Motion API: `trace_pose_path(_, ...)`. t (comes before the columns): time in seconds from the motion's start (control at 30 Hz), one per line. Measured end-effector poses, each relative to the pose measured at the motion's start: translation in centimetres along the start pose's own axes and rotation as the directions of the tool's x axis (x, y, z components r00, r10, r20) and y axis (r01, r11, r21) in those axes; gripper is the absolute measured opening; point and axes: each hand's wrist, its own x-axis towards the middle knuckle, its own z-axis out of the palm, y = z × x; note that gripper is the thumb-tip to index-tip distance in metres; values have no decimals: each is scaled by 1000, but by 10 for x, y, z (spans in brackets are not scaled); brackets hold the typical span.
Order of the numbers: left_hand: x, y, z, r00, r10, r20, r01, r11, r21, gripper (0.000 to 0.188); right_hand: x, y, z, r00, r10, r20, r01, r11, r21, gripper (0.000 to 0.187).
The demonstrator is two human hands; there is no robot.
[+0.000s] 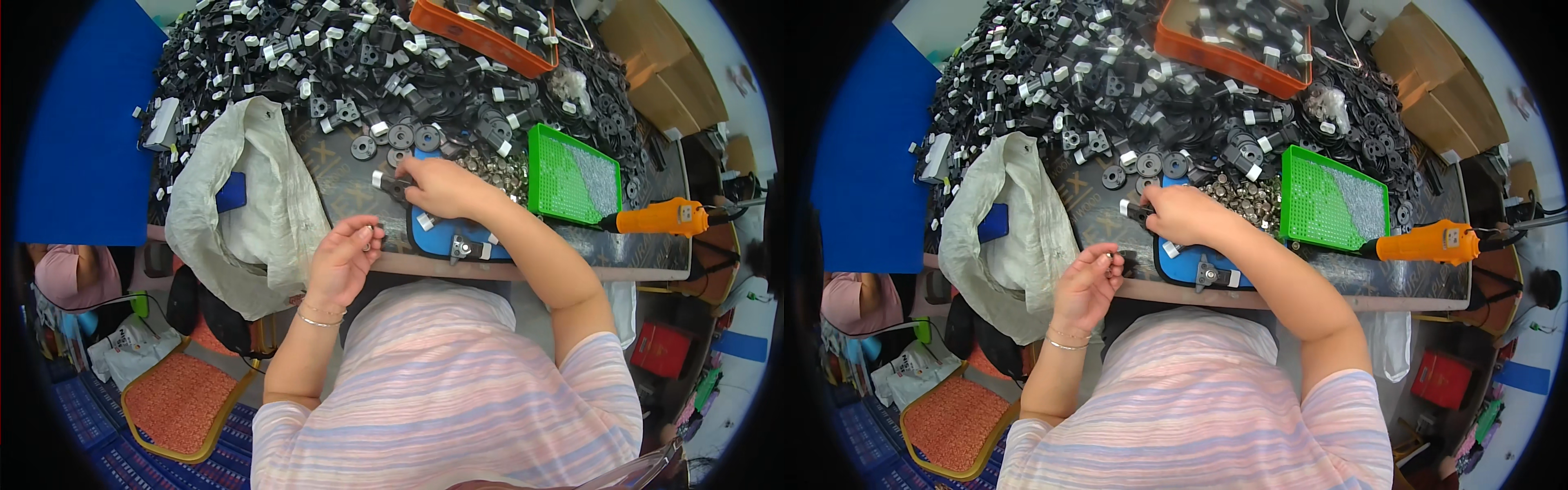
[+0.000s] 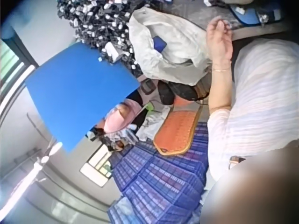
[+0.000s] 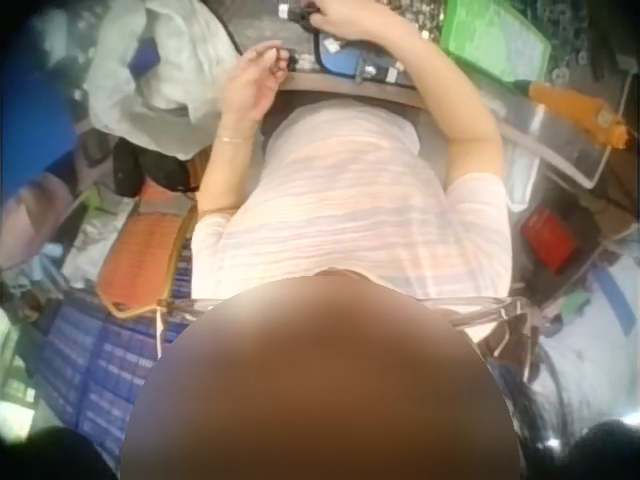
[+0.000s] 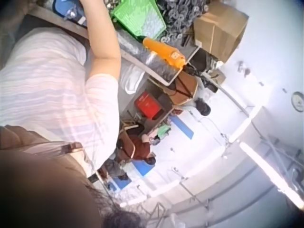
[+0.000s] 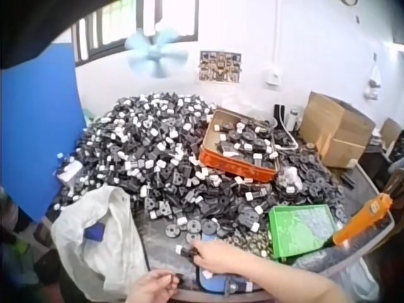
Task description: Use an electric screwdriver to assemble small metal components onto plastic circular bases at a factory workbench.
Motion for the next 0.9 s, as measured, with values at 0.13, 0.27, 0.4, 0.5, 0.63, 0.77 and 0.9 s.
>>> trace_pose_path(0.13, 7, -6, -1, 999, -27, 25, 27, 1000, -9, 19, 2, 5, 1, 1000, -23, -18, 19, 977, -214, 29)
trace_pose_path(0.27, 10, -9, 2, 999, -49, 9, 49, 999, -13, 19, -6, 6, 0, 962, -104, -252, 29, 957, -288, 25)
trace_pose_path(0.4, 19, -14, 6, 998, -55, 30, 57, 994, -94, 20, -19, -12, -14, 934, -313, -174, 326, 944, 48, 32)
trace_pose_path(0.5, 23, -18, 10, 997, -61, 49, 67, 988, -138, 23, -29, -21, -4, 924, -350, -152, 370, 920, 128, 25)
trace_pose_path(0.63, 26, -19, 10, 992, -82, 98, 95, 986, -135, 23, -29, -15, 0, 923, -348, -164, 369, 922, 115, 24)
trace_pose_path(0.77, 25, -21, 7, 996, -66, 65, 76, 984, -159, 19, -22, -5, -11, 945, -268, -187, 309, 918, 246, 24)
trace_pose_path(0.9, 24, -19, 5, 997, -70, 40, 75, 987, -143, 19, -5, 16, -16, 958, -165, -233, 152, 986, -74, 25)
